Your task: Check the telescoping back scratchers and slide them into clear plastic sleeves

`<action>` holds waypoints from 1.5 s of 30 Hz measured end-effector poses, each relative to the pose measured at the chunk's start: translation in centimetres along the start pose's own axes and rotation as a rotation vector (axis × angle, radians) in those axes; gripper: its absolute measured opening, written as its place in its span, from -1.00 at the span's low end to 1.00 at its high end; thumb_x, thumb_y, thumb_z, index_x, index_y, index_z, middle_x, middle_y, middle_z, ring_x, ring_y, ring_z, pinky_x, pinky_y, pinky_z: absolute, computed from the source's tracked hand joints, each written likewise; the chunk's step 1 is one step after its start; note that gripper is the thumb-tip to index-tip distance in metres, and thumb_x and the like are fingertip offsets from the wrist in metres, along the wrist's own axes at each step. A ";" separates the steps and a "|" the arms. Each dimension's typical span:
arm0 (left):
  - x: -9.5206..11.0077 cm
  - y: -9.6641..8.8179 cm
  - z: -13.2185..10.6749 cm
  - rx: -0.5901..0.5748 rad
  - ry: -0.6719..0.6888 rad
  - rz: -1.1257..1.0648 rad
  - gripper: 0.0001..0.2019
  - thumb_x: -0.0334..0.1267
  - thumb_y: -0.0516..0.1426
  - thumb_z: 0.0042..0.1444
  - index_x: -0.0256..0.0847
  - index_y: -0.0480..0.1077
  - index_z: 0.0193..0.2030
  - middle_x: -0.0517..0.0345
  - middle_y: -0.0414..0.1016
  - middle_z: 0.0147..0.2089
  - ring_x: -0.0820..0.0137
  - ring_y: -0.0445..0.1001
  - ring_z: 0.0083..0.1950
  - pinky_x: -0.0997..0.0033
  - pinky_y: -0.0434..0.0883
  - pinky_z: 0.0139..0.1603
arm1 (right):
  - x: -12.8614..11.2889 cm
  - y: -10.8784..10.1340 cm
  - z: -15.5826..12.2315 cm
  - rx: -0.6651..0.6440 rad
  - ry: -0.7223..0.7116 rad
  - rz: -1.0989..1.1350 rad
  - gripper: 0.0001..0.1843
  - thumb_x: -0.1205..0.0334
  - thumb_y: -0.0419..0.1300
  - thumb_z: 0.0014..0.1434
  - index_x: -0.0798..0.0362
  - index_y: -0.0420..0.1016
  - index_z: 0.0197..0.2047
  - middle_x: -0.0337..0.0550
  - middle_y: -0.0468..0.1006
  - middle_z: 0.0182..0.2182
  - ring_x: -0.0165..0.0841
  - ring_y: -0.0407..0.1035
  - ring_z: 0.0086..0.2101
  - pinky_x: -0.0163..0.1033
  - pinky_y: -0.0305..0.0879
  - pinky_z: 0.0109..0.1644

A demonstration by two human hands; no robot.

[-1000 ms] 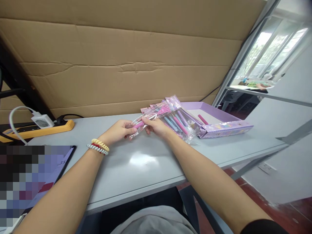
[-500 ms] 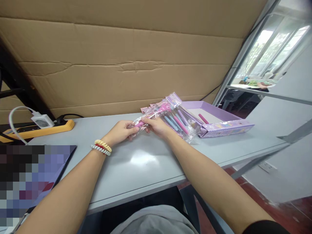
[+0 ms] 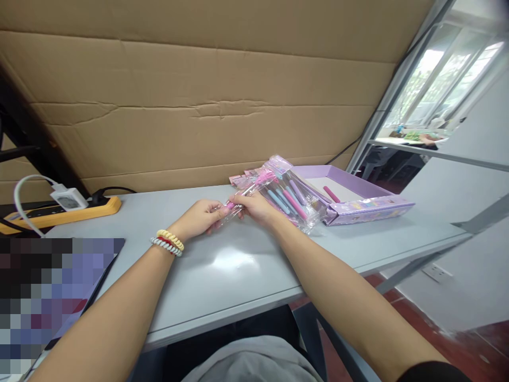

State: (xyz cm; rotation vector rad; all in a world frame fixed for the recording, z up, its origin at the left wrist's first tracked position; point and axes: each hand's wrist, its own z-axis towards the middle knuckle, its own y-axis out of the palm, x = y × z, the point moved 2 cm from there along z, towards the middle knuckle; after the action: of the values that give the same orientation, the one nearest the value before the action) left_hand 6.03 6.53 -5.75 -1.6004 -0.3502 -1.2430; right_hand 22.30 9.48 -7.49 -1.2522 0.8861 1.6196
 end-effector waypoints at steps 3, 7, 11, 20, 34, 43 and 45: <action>-0.1 -0.1 -0.1 -0.105 -0.018 -0.044 -0.58 0.12 0.14 -0.02 -0.25 0.26 -0.54 0.19 0.34 -0.58 0.51 0.27 -0.59 0.49 0.20 -0.54 | 0.2 0.0 -0.1 -0.042 0.001 -0.087 -0.76 0.14 0.28 -0.06 0.17 0.43 -0.53 -0.21 0.42 -0.62 -0.49 0.25 -0.65 -0.37 0.19 -0.64; -0.2 -0.2 -0.2 -0.221 -0.022 0.053 -0.59 0.08 0.19 -0.08 -0.26 0.31 -0.62 0.21 0.32 -0.65 0.54 0.18 -0.62 0.50 0.13 -0.57 | 0.2 0.5 -0.5 -0.156 0.036 -0.144 -0.74 0.15 0.26 -0.05 0.16 0.40 -0.59 -0.22 0.38 -0.67 -0.49 0.21 -0.69 -0.36 0.16 -0.66; -0.1 -0.1 -0.2 -0.202 -0.029 0.058 -0.60 0.08 0.16 -0.05 -0.26 0.34 -0.58 0.20 0.35 -0.63 0.51 0.24 -0.62 0.49 0.18 -0.57 | 0.1 0.7 -0.4 -0.105 0.067 -0.126 -0.66 0.03 0.28 -0.05 0.12 0.30 -0.55 -0.25 0.35 -0.71 -0.48 0.20 -0.72 -0.36 0.16 -0.67; 0.3 -0.7 0.2 0.498 0.150 0.206 -0.66 -0.04 0.08 0.05 -0.26 0.37 -0.56 0.23 0.35 -0.65 0.49 0.27 -0.57 0.48 0.19 -0.49 | -1.6 1.5 -1.0 0.060 -0.218 -0.272 -0.49 -0.07 0.31 -0.15 0.02 0.09 -0.39 -0.30 0.37 -0.52 -0.42 0.32 -0.49 -0.35 0.22 -0.51; 0.9 -0.2 -0.2 0.687 0.145 0.259 -0.72 -0.09 0.05 0.12 -0.22 0.41 -0.45 0.24 0.43 -0.58 0.46 0.38 -0.50 0.49 0.26 -0.37 | -2.4 2.8 -1.9 -0.041 -0.536 -0.791 -0.92 0.38 0.04 -0.06 0.05 0.17 -0.50 -0.23 0.32 -0.49 -0.46 0.20 -0.45 -0.36 0.12 -0.35; 0.6 0.5 -0.1 0.574 0.234 0.266 -0.66 -0.07 -0.02 0.17 -0.24 0.38 -0.47 0.26 0.33 -0.56 0.51 0.24 -0.49 0.52 0.20 -0.39 | -2.5 3.1 -2.1 0.054 -0.465 -0.852 -0.75 0.19 0.13 -0.04 0.06 0.12 -0.59 -0.29 0.24 -0.61 -0.49 0.10 -0.53 -0.35 0.01 -0.42; 0.8 0.5 -0.2 0.510 0.245 0.307 -0.61 -0.05 -0.05 0.19 -0.24 0.39 -0.48 0.28 0.26 -0.59 0.51 0.19 -0.49 0.52 0.18 -0.39 | -2.5 3.0 -2.2 0.027 -0.444 -0.878 -0.71 0.15 0.14 -0.02 0.07 0.12 -0.60 -0.30 0.23 -0.62 -0.50 0.09 -0.54 -0.34 0.00 -0.42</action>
State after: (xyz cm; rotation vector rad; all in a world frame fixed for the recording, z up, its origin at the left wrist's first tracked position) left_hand 6.64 5.92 -5.37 -1.0096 -0.2300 -0.9972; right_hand 20.49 5.90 -5.52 -0.9849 0.0369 1.0775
